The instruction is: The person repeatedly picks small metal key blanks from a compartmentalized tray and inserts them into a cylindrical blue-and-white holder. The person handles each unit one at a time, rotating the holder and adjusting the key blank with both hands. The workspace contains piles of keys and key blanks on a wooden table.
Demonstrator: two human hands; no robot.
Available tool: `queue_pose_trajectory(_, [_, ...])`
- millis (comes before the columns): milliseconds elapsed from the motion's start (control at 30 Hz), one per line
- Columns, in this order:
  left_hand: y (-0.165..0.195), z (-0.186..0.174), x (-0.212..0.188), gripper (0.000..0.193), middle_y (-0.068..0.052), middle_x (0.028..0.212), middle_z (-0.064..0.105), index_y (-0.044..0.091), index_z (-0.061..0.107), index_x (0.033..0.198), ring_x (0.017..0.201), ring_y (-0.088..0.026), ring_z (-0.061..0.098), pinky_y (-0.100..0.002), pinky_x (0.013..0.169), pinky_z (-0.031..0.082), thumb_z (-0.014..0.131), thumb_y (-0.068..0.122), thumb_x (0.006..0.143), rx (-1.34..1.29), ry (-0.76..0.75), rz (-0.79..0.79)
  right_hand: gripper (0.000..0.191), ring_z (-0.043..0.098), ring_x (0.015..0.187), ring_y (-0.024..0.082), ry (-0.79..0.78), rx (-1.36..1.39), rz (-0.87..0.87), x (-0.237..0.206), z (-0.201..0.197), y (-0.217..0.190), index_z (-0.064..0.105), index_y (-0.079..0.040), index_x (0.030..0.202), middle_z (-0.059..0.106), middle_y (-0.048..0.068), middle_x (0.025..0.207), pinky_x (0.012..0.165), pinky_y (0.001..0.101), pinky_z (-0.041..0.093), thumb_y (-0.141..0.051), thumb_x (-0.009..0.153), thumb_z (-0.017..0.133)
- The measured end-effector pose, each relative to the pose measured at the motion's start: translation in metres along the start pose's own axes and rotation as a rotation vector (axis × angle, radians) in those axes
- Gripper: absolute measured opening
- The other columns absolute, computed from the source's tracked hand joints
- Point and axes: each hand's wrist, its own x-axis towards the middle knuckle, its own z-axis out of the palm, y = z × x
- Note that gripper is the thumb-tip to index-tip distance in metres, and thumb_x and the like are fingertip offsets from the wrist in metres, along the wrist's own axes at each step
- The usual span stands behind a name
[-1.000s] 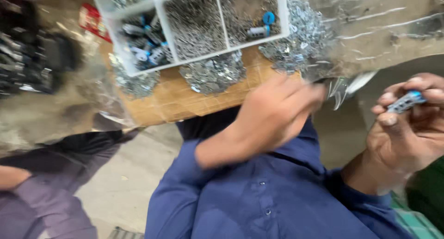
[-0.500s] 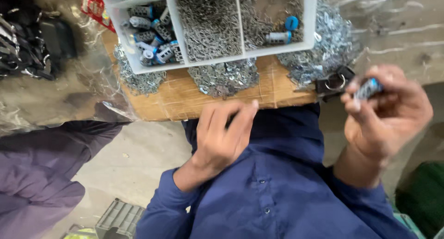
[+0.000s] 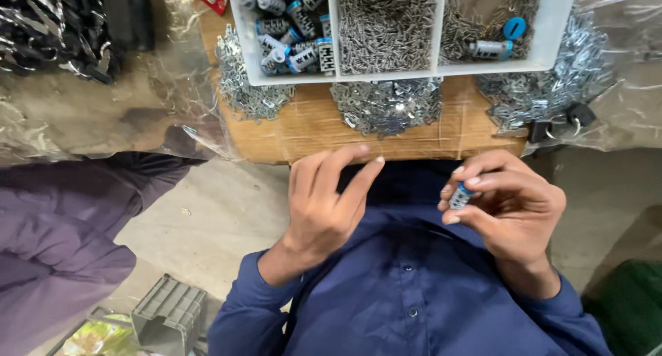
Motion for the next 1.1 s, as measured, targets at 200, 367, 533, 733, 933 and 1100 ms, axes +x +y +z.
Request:
queue_pose_trajectory(200, [0.014, 0.025, 0.018, 0.035, -0.003, 0.111, 0.061, 0.016, 0.074, 0.136, 0.103, -0.023, 0.055, -0.038, 0.088, 0.046, 0.074, 0.023, 0.101, 0.004, 0.009, 0.088, 0.033, 0.073, 0.092, 0.025, -0.027, -0.079, 0.047, 0.001, 0.009, -0.003, 0.066, 0.006, 0.111, 0.063, 0.02, 0.115, 0.077, 0.0345, 0.068, 0.017, 0.081, 0.077])
queue_pose_trajectory(367, [-0.008, 0.035, 0.012, 0.035, -0.002, 0.114, 0.064, 0.011, 0.075, 0.13, 0.103, -0.022, 0.058, -0.035, 0.089, 0.049, 0.072, 0.018, 0.096, 0.003, 0.022, 0.244, 0.031, 0.074, 0.096, 0.024, 0.016, -0.016, 0.024, -0.012, 0.013, -0.011, 0.066, 0.006, 0.11, 0.062, 0.018, 0.114, 0.077, 0.0341, 0.071, 0.015, 0.083, 0.078])
queue_pose_trajectory(533, [-0.026, 0.011, 0.004, 0.032, -0.004, 0.117, 0.069, 0.006, 0.075, 0.117, 0.102, -0.022, 0.06, -0.036, 0.087, 0.051, 0.079, 0.006, 0.086, -0.124, 0.078, 0.313, 0.032, 0.073, 0.095, 0.024, 0.029, -0.037, 0.039, -0.008, 0.016, 0.003, 0.065, 0.006, 0.113, 0.062, 0.019, 0.119, 0.079, 0.0334, 0.068, 0.016, 0.085, 0.077])
queue_pose_trajectory(733, [-0.008, -0.001, -0.002, 0.028, -0.003, 0.104, 0.073, 0.011, 0.073, 0.105, 0.095, -0.02, 0.067, -0.029, 0.08, 0.055, 0.085, -0.003, 0.085, -0.647, 0.174, -0.117, 0.037, 0.073, 0.1, 0.023, -0.003, 0.015, 0.126, -0.001, 0.02, 0.015, 0.064, 0.005, 0.119, 0.063, 0.021, 0.126, 0.086, 0.0336, 0.067, 0.014, 0.085, 0.077])
queue_pose_trajectory(933, [0.006, 0.022, 0.006, 0.026, -0.001, 0.104, 0.073, 0.01, 0.074, 0.109, 0.089, -0.019, 0.065, -0.028, 0.079, 0.055, 0.087, 0.001, 0.088, -0.858, 0.084, -0.089, 0.04, 0.069, 0.097, 0.016, -0.042, 0.012, 0.069, -0.001, 0.014, 0.019, 0.069, 0.005, 0.123, 0.066, 0.022, 0.122, 0.079, 0.0227, 0.061, 0.015, 0.086, 0.078])
queue_pose_trajectory(1100, [0.007, 0.011, 0.014, 0.025, -0.003, 0.103, 0.073, 0.008, 0.073, 0.107, 0.091, -0.021, 0.066, -0.028, 0.077, 0.056, 0.086, -0.001, 0.089, -0.799, 0.111, -0.061, 0.035, 0.073, 0.093, 0.019, -0.065, 0.094, 0.135, -0.002, 0.017, 0.023, 0.07, 0.006, 0.119, 0.068, 0.023, 0.121, 0.082, 0.0282, 0.065, 0.016, 0.086, 0.076])
